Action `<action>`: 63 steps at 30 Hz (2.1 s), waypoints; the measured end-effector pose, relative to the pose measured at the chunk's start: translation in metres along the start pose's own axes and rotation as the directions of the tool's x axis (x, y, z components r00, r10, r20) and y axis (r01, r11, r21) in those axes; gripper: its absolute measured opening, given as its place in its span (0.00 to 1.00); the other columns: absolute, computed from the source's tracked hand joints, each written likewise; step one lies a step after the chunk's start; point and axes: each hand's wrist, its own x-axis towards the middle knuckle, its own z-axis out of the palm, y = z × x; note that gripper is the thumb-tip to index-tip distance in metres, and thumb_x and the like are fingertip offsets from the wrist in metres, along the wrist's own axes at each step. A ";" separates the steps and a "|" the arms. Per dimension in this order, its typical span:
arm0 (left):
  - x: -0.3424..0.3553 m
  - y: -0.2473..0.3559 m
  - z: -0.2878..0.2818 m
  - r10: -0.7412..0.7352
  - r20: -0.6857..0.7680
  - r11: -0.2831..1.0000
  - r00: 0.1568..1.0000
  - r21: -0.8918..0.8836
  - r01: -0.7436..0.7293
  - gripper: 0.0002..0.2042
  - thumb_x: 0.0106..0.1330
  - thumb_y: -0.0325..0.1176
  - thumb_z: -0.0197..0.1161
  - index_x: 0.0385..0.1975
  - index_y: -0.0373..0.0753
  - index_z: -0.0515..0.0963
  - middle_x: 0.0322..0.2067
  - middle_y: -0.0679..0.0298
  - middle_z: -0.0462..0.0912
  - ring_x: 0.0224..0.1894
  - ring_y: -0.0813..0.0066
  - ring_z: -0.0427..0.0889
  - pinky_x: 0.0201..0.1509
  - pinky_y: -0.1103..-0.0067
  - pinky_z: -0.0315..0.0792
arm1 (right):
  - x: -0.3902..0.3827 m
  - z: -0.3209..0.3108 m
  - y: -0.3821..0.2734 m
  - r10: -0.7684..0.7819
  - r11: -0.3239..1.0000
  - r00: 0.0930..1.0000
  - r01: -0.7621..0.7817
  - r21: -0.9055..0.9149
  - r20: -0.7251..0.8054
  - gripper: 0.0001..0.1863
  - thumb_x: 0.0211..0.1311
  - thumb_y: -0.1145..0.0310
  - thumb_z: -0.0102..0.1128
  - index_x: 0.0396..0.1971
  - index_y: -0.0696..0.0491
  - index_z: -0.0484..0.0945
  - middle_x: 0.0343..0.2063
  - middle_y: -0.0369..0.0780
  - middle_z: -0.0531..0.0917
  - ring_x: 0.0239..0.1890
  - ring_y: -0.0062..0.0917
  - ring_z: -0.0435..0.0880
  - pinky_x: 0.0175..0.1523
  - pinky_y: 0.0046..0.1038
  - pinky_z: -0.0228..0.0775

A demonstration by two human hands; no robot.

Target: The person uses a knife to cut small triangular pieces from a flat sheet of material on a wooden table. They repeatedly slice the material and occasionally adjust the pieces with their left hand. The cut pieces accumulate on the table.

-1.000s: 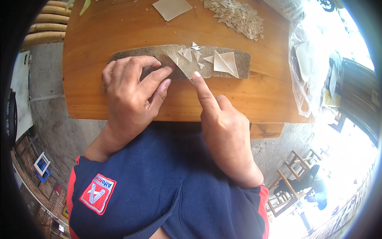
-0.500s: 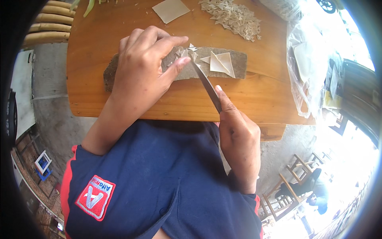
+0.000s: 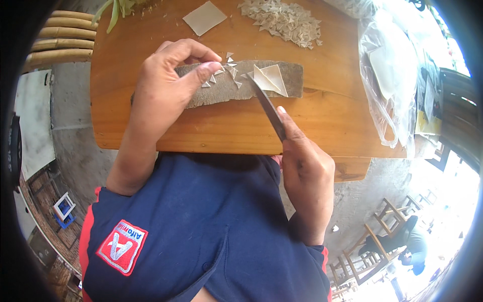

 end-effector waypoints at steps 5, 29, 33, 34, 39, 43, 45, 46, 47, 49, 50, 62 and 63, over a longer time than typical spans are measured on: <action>-0.002 -0.006 -0.013 -0.154 0.011 0.949 0.988 -0.278 0.151 0.05 0.68 0.26 0.74 0.39 0.34 0.88 0.32 0.72 0.86 0.38 0.86 0.77 0.45 0.84 0.73 | 0.010 0.010 -0.009 -0.146 0.968 0.982 0.167 -0.185 0.124 0.31 0.65 0.80 0.63 0.68 0.43 0.80 0.26 0.48 0.83 0.27 0.41 0.85 0.36 0.40 0.78; -0.012 -0.017 0.009 0.178 -0.126 0.974 0.976 0.167 -0.156 0.08 0.64 0.33 0.74 0.42 0.49 0.91 0.37 0.70 0.89 0.45 0.66 0.81 0.58 0.68 0.67 | 0.029 -0.003 -0.010 -0.055 0.996 0.998 0.055 -0.065 0.002 0.22 0.69 0.83 0.60 0.61 0.53 0.85 0.31 0.49 0.87 0.25 0.27 0.82 0.37 0.28 0.76; -0.021 -0.016 0.003 0.274 -0.123 0.936 0.954 0.261 -0.235 0.09 0.62 0.31 0.74 0.41 0.49 0.91 0.38 0.72 0.86 0.45 0.67 0.81 0.57 0.68 0.67 | 0.028 -0.002 -0.013 -0.079 0.993 0.996 0.082 -0.082 0.044 0.24 0.68 0.83 0.60 0.62 0.52 0.84 0.31 0.49 0.86 0.26 0.30 0.83 0.38 0.30 0.77; -0.023 -0.015 0.002 0.293 -0.116 0.929 0.949 0.269 -0.253 0.09 0.62 0.31 0.74 0.41 0.49 0.91 0.38 0.72 0.86 0.45 0.67 0.81 0.57 0.68 0.67 | 0.030 0.000 -0.014 -0.102 0.989 0.994 0.106 -0.106 0.042 0.24 0.68 0.83 0.60 0.62 0.51 0.84 0.31 0.49 0.86 0.26 0.31 0.83 0.38 0.31 0.78; -0.030 -0.010 0.005 0.259 -0.134 0.902 0.957 0.386 -0.190 0.10 0.62 0.32 0.75 0.44 0.48 0.92 0.41 0.71 0.86 0.45 0.69 0.80 0.56 0.69 0.70 | 0.027 0.006 -0.023 -0.097 0.979 0.995 0.102 -0.174 0.038 0.26 0.68 0.82 0.60 0.65 0.48 0.82 0.29 0.49 0.85 0.29 0.36 0.87 0.39 0.35 0.79; -0.028 -0.009 0.006 0.254 -0.127 0.899 0.959 0.398 -0.185 0.10 0.62 0.32 0.76 0.44 0.49 0.92 0.42 0.71 0.85 0.46 0.69 0.79 0.56 0.69 0.69 | 0.022 0.005 -0.030 -0.078 0.967 0.996 0.085 -0.238 0.038 0.26 0.69 0.81 0.59 0.65 0.47 0.82 0.28 0.50 0.84 0.30 0.39 0.87 0.39 0.37 0.79; -0.028 -0.009 0.006 0.248 -0.116 0.901 0.962 0.393 -0.185 0.10 0.62 0.32 0.75 0.43 0.50 0.92 0.43 0.71 0.84 0.46 0.69 0.79 0.56 0.69 0.69 | 0.016 0.002 -0.033 -0.032 0.963 0.997 0.049 -0.266 0.067 0.27 0.69 0.81 0.60 0.65 0.47 0.82 0.28 0.50 0.84 0.29 0.40 0.87 0.39 0.38 0.79; -0.028 -0.009 0.006 0.247 -0.117 0.904 0.962 0.384 -0.185 0.10 0.62 0.32 0.75 0.43 0.50 0.92 0.44 0.71 0.84 0.46 0.69 0.79 0.56 0.69 0.69 | 0.014 0.000 -0.034 -0.012 0.959 0.997 0.033 -0.281 0.079 0.27 0.69 0.81 0.60 0.66 0.47 0.82 0.27 0.50 0.84 0.29 0.41 0.87 0.39 0.38 0.79; -0.027 -0.009 0.007 0.243 -0.109 0.905 0.964 0.384 -0.185 0.10 0.63 0.32 0.75 0.44 0.50 0.92 0.44 0.71 0.84 0.46 0.69 0.79 0.56 0.69 0.69 | 0.013 0.000 -0.035 -0.007 0.960 0.996 0.030 -0.277 0.086 0.27 0.68 0.81 0.60 0.66 0.47 0.82 0.27 0.50 0.84 0.28 0.41 0.87 0.38 0.38 0.78; -0.027 -0.010 0.008 0.239 -0.106 0.910 0.965 0.371 -0.185 0.10 0.63 0.31 0.74 0.44 0.51 0.92 0.45 0.70 0.84 0.46 0.69 0.79 0.56 0.69 0.69 | 0.009 -0.001 -0.036 -0.002 0.962 0.995 0.028 -0.272 0.095 0.27 0.68 0.81 0.61 0.66 0.47 0.82 0.27 0.50 0.84 0.28 0.41 0.87 0.37 0.39 0.78; -0.027 -0.010 0.008 0.235 -0.101 0.911 0.967 0.368 -0.183 0.11 0.63 0.31 0.74 0.44 0.51 0.92 0.45 0.70 0.84 0.46 0.69 0.79 0.56 0.69 0.69 | 0.008 -0.001 -0.037 -0.007 0.958 0.995 0.036 -0.284 0.103 0.27 0.68 0.81 0.61 0.66 0.47 0.82 0.27 0.50 0.83 0.27 0.40 0.86 0.37 0.39 0.78; -0.038 -0.010 0.002 0.241 -0.100 0.921 0.965 0.338 -0.195 0.11 0.64 0.30 0.73 0.46 0.46 0.91 0.50 0.68 0.86 0.48 0.67 0.81 0.58 0.69 0.69 | 0.014 0.003 -0.029 -0.132 0.966 0.991 0.132 -0.221 0.015 0.27 0.66 0.83 0.60 0.64 0.49 0.83 0.24 0.47 0.81 0.25 0.36 0.84 0.36 0.38 0.77; -0.042 -0.008 0.002 0.242 -0.103 0.913 0.965 0.362 -0.190 0.11 0.64 0.31 0.73 0.46 0.46 0.90 0.50 0.68 0.86 0.48 0.67 0.80 0.58 0.69 0.69 | 0.016 0.003 -0.029 -0.140 0.963 0.990 0.141 -0.231 0.019 0.27 0.66 0.83 0.60 0.64 0.49 0.83 0.24 0.47 0.81 0.25 0.36 0.84 0.36 0.37 0.77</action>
